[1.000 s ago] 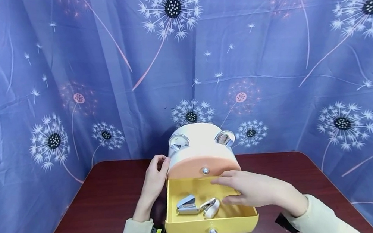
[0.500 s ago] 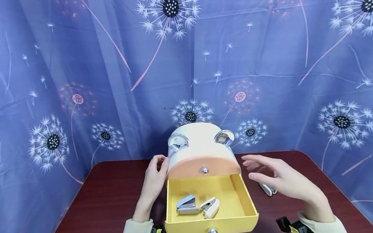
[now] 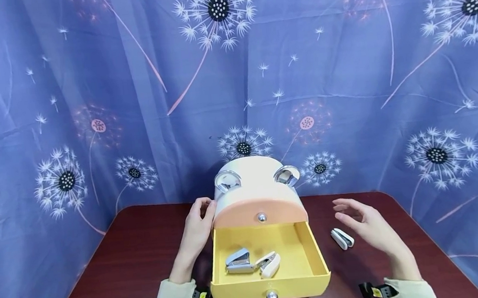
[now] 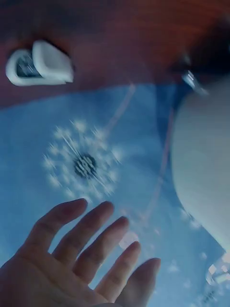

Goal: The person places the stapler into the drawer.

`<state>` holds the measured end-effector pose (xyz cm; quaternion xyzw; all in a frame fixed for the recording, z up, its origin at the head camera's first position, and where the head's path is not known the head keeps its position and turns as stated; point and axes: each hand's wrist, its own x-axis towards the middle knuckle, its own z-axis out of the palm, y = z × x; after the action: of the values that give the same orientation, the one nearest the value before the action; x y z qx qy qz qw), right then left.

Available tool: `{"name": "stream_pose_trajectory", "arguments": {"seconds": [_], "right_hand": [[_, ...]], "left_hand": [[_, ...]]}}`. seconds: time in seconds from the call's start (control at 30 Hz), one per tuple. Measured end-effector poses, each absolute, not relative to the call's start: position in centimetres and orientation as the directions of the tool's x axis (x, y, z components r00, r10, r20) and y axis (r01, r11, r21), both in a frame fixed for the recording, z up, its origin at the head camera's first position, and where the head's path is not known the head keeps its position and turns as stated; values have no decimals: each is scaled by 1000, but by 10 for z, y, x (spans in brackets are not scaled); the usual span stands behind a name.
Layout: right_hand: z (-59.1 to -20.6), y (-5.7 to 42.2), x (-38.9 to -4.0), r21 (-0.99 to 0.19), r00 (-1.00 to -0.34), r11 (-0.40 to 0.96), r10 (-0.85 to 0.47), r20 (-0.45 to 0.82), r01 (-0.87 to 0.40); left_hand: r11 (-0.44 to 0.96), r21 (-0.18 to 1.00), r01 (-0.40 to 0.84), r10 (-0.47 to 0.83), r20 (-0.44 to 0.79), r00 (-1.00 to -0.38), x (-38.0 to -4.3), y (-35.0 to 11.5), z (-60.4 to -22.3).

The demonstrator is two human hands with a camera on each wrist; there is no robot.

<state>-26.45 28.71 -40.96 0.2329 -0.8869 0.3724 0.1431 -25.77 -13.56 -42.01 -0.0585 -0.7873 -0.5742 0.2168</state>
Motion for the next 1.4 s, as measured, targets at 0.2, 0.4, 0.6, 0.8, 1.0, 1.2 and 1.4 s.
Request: {"name": "stream_pose_trajectory", "arguments": {"seconds": [0.2, 0.4, 0.6, 0.8, 1.0, 1.2, 1.4], "right_hand": [[-435, 303, -272, -554, -889, 706, -264, 373, -442], [-461, 312, -282, -515, -942, 793, -219, 256, -324], [-470, 309, -291, -525, -973, 819, -182, 143, -231], [-472, 305, -296, -507, -990, 850, -132, 49, -139], [-474, 303, -299, -470, -995, 881, -91, -35, -64], [-477, 301, -297, -445, -996, 894, -77, -44, -49], [-478, 300, -297, -445, -997, 894, -71, -29, -51]], "left_hand": [[313, 889, 335, -152, 395, -906, -255, -131, -422], [336, 881, 333, -150, 399, -905, -254, -131, -423], [346, 877, 335, -164, 407, -898, -255, -135, -424], [326, 880, 345, -152, 409, -900, -257, -135, -423], [332, 878, 345, -160, 412, -897, -258, -135, -421], [334, 880, 338, -160, 406, -900, -257, -135, -421], [339, 877, 342, -164, 413, -896, -258, -136, -421]]}}
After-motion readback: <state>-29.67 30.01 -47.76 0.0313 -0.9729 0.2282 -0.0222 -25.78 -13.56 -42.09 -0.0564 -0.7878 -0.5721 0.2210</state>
